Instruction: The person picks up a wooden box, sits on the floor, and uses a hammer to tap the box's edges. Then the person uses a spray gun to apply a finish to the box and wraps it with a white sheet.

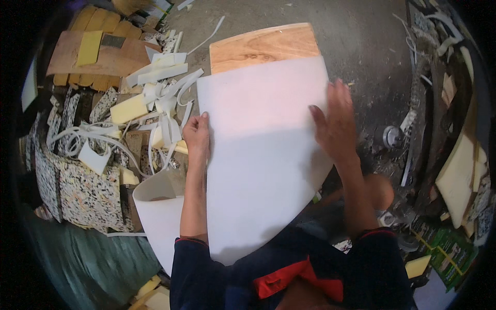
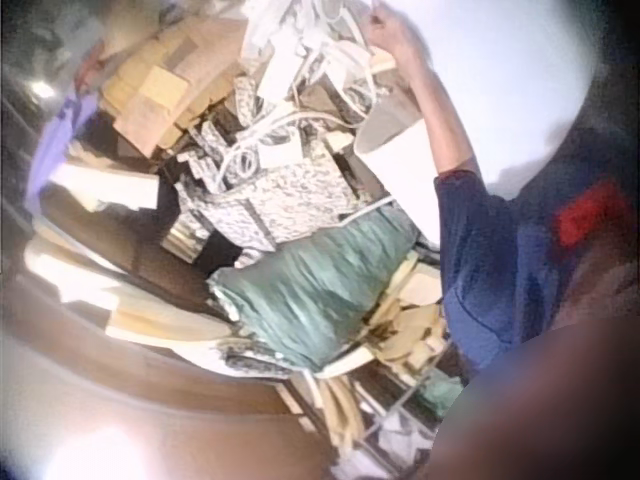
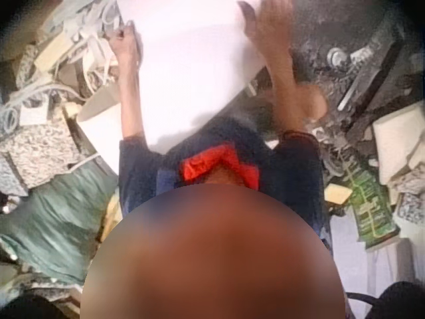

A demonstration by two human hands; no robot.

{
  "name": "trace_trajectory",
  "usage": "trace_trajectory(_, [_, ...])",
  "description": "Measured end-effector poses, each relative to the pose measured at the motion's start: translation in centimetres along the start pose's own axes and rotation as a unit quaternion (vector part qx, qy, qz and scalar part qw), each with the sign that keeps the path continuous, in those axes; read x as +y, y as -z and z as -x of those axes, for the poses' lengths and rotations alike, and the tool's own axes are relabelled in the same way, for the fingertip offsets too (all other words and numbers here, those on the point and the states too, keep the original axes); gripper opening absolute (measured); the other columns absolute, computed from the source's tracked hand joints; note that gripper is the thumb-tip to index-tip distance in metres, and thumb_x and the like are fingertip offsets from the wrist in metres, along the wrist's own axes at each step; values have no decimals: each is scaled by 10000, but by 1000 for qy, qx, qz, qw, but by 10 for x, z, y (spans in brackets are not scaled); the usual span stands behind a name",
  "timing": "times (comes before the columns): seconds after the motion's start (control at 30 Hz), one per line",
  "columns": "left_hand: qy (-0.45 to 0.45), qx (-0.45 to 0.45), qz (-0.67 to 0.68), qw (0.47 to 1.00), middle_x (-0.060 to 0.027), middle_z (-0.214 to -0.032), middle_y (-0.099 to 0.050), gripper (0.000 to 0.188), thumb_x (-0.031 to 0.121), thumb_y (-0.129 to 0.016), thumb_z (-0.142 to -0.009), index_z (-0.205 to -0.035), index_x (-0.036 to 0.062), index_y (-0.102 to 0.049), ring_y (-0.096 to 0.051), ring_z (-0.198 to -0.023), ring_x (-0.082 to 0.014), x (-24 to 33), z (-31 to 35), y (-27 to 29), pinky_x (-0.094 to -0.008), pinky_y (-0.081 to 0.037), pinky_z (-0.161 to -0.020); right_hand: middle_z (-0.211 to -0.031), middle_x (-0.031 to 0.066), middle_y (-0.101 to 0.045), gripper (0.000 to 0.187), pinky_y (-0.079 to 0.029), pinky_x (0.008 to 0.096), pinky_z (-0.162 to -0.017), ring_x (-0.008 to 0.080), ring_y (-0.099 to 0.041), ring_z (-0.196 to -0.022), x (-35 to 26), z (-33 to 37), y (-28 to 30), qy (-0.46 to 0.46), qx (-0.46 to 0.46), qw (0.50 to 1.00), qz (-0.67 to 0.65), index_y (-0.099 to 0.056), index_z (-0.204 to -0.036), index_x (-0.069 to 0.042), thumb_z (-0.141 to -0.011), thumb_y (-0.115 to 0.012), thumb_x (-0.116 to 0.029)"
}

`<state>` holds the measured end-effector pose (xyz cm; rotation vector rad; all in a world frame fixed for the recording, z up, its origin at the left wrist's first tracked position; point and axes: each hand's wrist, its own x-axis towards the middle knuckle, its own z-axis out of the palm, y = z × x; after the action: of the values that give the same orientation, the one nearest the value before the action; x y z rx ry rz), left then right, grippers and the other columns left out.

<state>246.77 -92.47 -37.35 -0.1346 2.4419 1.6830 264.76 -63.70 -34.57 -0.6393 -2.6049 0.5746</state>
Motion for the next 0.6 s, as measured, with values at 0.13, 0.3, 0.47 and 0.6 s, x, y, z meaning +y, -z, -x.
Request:
trace_trajectory(0.13, [12,-20,14,1000,39,-696,-513,243,205,-659,-950,-816,8,-615,-390,-631,-66,-1,-2,3,-246,-340,-569,-1549,300,-289,824,-222,604,-1161,458,-252,-1456,-18,-41,-36,115,-83,989,50,-377,-1465,52,-936,-557,-554])
trace_trajectory(0.3, [6,-20,-4,1000,35,-670,-519,264,195,-659,-941,-756,13,-608,-408,-614,-70,-9,-5,4,-258,-360,-562,-1591,251,-249,856,-144,587,-1189,410,-198,-1492,-22,-48,-60,163,-165,961,149,-346,-1503,14,-942,-488,-617])
trace_trajectory(0.47, [22,-32,4,999,20,-648,-530,327,236,-665,-936,-704,15,-599,-425,-599,-79,-15,-10,3,-276,-375,-547,-1603,233,-235,862,-116,583,-1196,394,-160,-1506,-20,-45,-59,179,-157,958,159,-335,-1517,-12,-940,-466,-638])
trace_trajectory(0.6, [21,-44,-38,998,4,-651,-549,386,319,-667,-937,-739,-9,-620,-441,-602,-90,-6,-22,3,-294,-381,-543,-1612,231,-210,862,-93,581,-1200,389,-130,-1514,-24,-47,-57,170,-180,953,175,-313,-1530,-18,-948,-442,-641])
